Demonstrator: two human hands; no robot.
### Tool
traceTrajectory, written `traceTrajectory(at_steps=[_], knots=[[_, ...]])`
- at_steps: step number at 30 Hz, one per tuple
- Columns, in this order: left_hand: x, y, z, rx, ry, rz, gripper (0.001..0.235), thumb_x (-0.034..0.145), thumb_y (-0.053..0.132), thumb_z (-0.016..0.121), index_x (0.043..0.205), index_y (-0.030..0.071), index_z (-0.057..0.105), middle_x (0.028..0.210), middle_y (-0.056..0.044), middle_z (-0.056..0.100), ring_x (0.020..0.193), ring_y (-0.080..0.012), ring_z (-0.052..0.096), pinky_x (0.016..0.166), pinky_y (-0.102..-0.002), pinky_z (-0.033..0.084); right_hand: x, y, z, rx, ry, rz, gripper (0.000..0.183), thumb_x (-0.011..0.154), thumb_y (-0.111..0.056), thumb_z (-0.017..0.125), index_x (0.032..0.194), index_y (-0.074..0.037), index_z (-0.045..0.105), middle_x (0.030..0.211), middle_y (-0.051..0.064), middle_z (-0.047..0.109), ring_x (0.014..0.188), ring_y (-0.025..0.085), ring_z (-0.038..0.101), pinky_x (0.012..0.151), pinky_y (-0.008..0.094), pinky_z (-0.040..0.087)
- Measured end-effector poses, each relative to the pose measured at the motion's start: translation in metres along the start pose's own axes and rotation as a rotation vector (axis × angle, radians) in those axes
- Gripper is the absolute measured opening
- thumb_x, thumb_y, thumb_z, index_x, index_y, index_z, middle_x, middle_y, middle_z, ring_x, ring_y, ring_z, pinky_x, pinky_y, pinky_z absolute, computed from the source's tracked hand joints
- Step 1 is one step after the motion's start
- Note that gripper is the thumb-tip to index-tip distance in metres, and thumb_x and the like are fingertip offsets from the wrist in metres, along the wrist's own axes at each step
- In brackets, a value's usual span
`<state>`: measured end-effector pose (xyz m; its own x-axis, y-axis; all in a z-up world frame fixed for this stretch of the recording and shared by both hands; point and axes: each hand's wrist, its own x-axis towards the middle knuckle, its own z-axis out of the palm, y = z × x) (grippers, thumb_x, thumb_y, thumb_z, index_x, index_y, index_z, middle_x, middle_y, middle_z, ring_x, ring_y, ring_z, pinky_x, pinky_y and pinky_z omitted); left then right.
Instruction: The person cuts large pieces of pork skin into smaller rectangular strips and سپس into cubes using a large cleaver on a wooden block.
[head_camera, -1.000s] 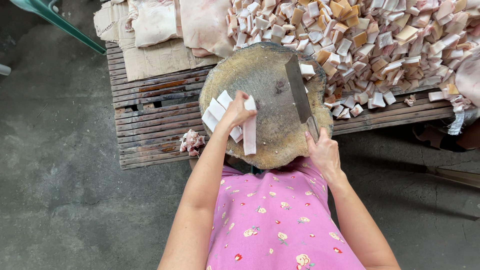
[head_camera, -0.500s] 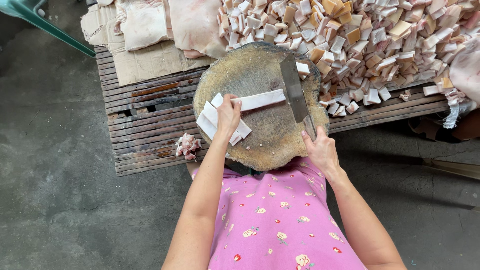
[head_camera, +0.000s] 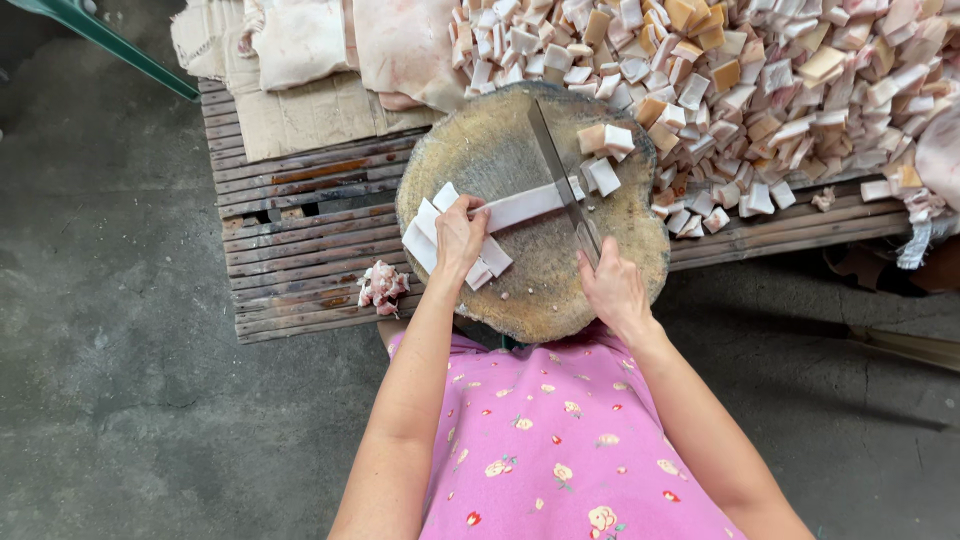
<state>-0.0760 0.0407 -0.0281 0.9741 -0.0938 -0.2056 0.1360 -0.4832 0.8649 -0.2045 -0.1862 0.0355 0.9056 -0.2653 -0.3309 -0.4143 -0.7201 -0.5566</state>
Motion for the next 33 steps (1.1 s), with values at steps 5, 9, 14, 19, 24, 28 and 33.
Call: traceTrajectory(at_steps=[5, 9, 14, 19, 24, 28, 33], knots=[[-0.002, 0.0, 0.006, -0.043, -0.009, -0.048, 0.022, 0.091, 0.014, 0.067, 0.107, -0.001, 0.072, 0.077, -0.012, 0.076, 0.063, -0.0167, 0.072, 0.062, -0.031, 0.057, 0.001, 0.003, -0.029, 0.057, 0.041, -0.001, 0.042, 0.103, -0.04, 0.06, 0.112, 0.001, 0.059, 0.068, 0.021, 0.07, 0.061, 0.033, 0.072, 0.058, 0.046, 0.057], [0.002, 0.012, 0.029, -0.115, -0.028, -0.089, 0.02, 0.094, 0.015, 0.065, 0.106, 0.0, 0.072, 0.083, -0.012, 0.077, 0.067, -0.0149, 0.069, 0.063, -0.03, 0.057, -0.016, -0.029, -0.058, 0.193, 0.216, -0.158, 0.042, 0.103, -0.036, 0.063, 0.117, 0.004, 0.06, 0.069, 0.017, 0.071, 0.056, 0.026, 0.071, 0.055, 0.039, 0.055], [0.023, 0.013, 0.015, -0.004, -0.069, 0.014, 0.026, 0.086, 0.012, 0.062, 0.105, -0.001, 0.074, 0.084, -0.016, 0.076, 0.073, -0.0196, 0.073, 0.072, -0.034, 0.058, -0.033, -0.059, -0.084, 0.262, 0.381, -0.369, 0.034, 0.106, -0.029, 0.067, 0.115, 0.002, 0.059, 0.074, 0.011, 0.07, 0.059, 0.019, 0.07, 0.053, 0.033, 0.054], [0.027, -0.003, -0.006, 0.141, 0.001, 0.17, 0.025, 0.084, 0.014, 0.064, 0.097, -0.003, 0.075, 0.086, -0.021, 0.075, 0.081, -0.0312, 0.073, 0.08, -0.039, 0.056, -0.031, -0.041, -0.076, 0.236, 0.469, -0.406, 0.032, 0.109, -0.029, 0.067, 0.114, 0.001, 0.058, 0.074, 0.008, 0.067, 0.061, 0.02, 0.069, 0.057, 0.034, 0.055], [0.024, -0.01, -0.001, 0.119, 0.05, 0.148, 0.026, 0.085, 0.013, 0.063, 0.102, -0.003, 0.074, 0.089, -0.022, 0.074, 0.083, -0.0332, 0.074, 0.081, -0.04, 0.056, 0.011, -0.01, -0.017, 0.083, 0.134, -0.096, 0.038, 0.109, -0.037, 0.057, 0.114, 0.001, 0.052, 0.071, 0.017, 0.069, 0.06, 0.03, 0.07, 0.052, 0.039, 0.055], [0.024, -0.011, -0.001, 0.132, 0.08, 0.173, 0.025, 0.088, 0.012, 0.062, 0.106, -0.002, 0.073, 0.092, -0.023, 0.075, 0.087, -0.0345, 0.074, 0.084, -0.041, 0.057, 0.026, 0.007, -0.004, -0.03, 0.095, -0.093, 0.042, 0.104, -0.04, 0.062, 0.112, 0.001, 0.055, 0.073, 0.025, 0.07, 0.066, 0.039, 0.068, 0.059, 0.049, 0.053], [0.017, -0.006, 0.007, 0.128, 0.006, 0.202, 0.026, 0.091, 0.014, 0.065, 0.111, -0.002, 0.071, 0.094, -0.025, 0.074, 0.09, -0.0384, 0.073, 0.083, -0.044, 0.055, 0.014, 0.004, -0.03, 0.144, -0.109, 0.2, 0.046, 0.099, -0.042, 0.062, 0.113, 0.001, 0.053, 0.075, 0.025, 0.07, 0.064, 0.039, 0.072, 0.062, 0.053, 0.056]])
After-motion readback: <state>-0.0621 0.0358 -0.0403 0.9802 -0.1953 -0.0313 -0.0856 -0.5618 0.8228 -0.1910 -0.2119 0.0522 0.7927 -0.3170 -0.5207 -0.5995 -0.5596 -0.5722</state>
